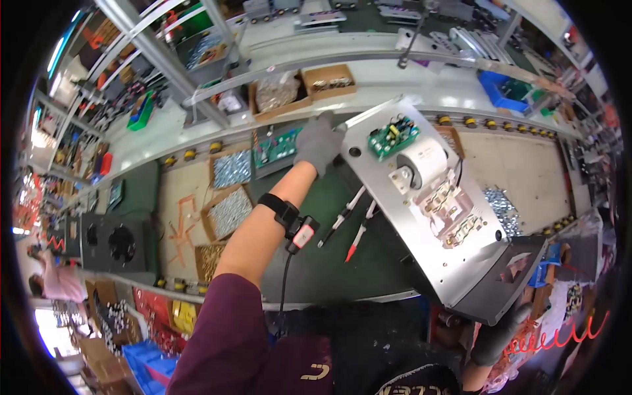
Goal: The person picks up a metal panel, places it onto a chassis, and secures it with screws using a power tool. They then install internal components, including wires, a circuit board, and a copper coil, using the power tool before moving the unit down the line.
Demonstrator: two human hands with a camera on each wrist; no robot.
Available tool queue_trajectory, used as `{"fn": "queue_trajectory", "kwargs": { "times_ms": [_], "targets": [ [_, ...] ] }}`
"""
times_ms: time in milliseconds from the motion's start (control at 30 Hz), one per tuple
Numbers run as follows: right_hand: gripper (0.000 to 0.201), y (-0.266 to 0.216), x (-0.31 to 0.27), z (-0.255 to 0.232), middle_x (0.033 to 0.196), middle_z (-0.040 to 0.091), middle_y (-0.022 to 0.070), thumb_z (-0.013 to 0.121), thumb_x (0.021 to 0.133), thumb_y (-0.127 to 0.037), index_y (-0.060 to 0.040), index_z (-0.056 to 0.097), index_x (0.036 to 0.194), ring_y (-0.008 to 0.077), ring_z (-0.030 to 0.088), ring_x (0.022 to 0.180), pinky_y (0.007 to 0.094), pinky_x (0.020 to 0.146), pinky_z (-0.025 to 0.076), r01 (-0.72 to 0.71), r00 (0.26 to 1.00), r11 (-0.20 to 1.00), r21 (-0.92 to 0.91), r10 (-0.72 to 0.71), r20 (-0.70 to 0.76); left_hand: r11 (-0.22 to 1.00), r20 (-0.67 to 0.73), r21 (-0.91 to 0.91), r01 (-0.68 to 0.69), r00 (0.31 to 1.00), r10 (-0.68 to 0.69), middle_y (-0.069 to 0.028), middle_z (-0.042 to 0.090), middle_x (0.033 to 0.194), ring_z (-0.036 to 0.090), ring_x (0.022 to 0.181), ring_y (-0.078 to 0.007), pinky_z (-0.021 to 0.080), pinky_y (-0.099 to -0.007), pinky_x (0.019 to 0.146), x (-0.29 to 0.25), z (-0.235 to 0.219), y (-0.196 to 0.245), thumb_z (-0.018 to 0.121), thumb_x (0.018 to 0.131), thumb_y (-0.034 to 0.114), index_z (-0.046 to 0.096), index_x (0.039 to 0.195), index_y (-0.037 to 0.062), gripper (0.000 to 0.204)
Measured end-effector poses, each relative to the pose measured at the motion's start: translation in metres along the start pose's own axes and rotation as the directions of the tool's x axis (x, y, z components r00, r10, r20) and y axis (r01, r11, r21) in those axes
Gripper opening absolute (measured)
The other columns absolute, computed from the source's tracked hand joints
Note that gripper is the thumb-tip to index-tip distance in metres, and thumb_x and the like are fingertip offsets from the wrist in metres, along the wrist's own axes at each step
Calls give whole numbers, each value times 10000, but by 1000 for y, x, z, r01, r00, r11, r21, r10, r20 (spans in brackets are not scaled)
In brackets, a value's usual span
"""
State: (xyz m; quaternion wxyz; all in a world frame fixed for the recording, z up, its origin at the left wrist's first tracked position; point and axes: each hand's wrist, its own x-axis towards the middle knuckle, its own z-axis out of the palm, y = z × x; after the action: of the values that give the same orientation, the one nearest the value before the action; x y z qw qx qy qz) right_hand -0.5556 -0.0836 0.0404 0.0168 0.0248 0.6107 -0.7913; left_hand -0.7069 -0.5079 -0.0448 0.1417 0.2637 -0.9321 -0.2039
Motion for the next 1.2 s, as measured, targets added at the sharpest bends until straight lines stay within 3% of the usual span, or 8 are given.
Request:
{"fn": "queue_trajectory", "kwargs": {
  "times_ms": [400, 667, 900, 933, 1000, 1067, 1100, 1200],
  "targets": [
    [559, -66, 182, -23, 709, 566, 67, 504, 665, -100, 75, 479, 1195, 121, 535, 639, 279, 654, 456, -77, 972, 836, -543, 185, 146, 540, 701, -541, 645, 701, -135, -72, 606, 760, 584, 581, -129, 497, -275, 494, -138, -57, -46, 557, 882, 194, 567, 1057, -85, 329],
    [520, -53, 377, 143, 662, 599, 30, 532, 684, -86, 48, 519, 1186, 75, 512, 561, 233, 538, 420, 489, 499, 623, -610, 374, 782, -288, 753, -657, 696, 593, -285, -182, 556, 1092, 604, 967, -297, 570, -418, 766, -297, -61, 16, 511, 856, 62, 443, 1175, -107, 367],
    [627, -14, 397, 282, 1217, 543, 170, 601, 797, -246, -23, 384, 1341, 247, 574, 1035, 319, 883, 450, 932, 103, 341, -121, 72, 992, -152, 608, -766, 624, 628, -486, -127, 544, 1175, 576, 1046, -263, 537, -433, 824, -334, -18, 67, 590, 851, 180, 454, 1213, -28, 439],
    [544, -38, 375, 266, 1109, 575, 118, 577, 841, -192, 3, 399, 1317, 158, 565, 980, 258, 836, 456, 753, 189, 619, -224, 122, 974, 181, 521, -717, 673, 691, -501, -124, 538, 1187, 576, 1047, -267, 533, -447, 829, -340, -12, 61, 582, 859, 178, 449, 1222, -16, 433],
    [425, -29, 363, 221, 1067, 557, 63, 537, 899, -173, -7, 440, 1278, 91, 527, 922, 239, 792, 452, 563, 343, 823, -73, -152, 927, -429, 651, -759, 490, 550, -524, -153, 534, 1178, 575, 1049, -296, 542, -457, 807, -314, -24, 73, 572, 872, 128, 433, 1221, -27, 407],
    [300, 20, 454, 141, 840, 645, 79, 554, 764, -123, -22, 614, 1039, 117, 577, 735, 255, 670, 465, 950, 236, 286, -123, -401, 885, -425, 648, -762, 490, 552, -525, -148, 523, 1195, 563, 1071, -291, 542, -464, 821, -315, -24, 69, 569, 874, 115, 388, 1268, -21, 455],
    [357, 26, 412, 119, 1072, 602, 79, 481, 867, -129, 7, 528, 1194, 149, 568, 993, 277, 885, 440, 572, 559, 799, -184, -216, 801, -383, 641, -765, 518, 551, -535, -147, 518, 1202, 556, 1082, -290, 534, -477, 834, -317, -26, 73, 578, 868, 114, 383, 1276, -13, 471],
    [234, 166, 420, -59, 999, 617, 130, 493, 865, -170, -56, 579, 1049, 276, 596, 817, 353, 761, 477, 537, 696, 392, -747, 296, 655, -424, 671, -741, 521, 603, -432, -143, 511, 1213, 544, 1099, -286, 513, -500, 865, -318, -27, 86, 591, 858, 102, 375, 1291, 2, 494]
  ]
}}
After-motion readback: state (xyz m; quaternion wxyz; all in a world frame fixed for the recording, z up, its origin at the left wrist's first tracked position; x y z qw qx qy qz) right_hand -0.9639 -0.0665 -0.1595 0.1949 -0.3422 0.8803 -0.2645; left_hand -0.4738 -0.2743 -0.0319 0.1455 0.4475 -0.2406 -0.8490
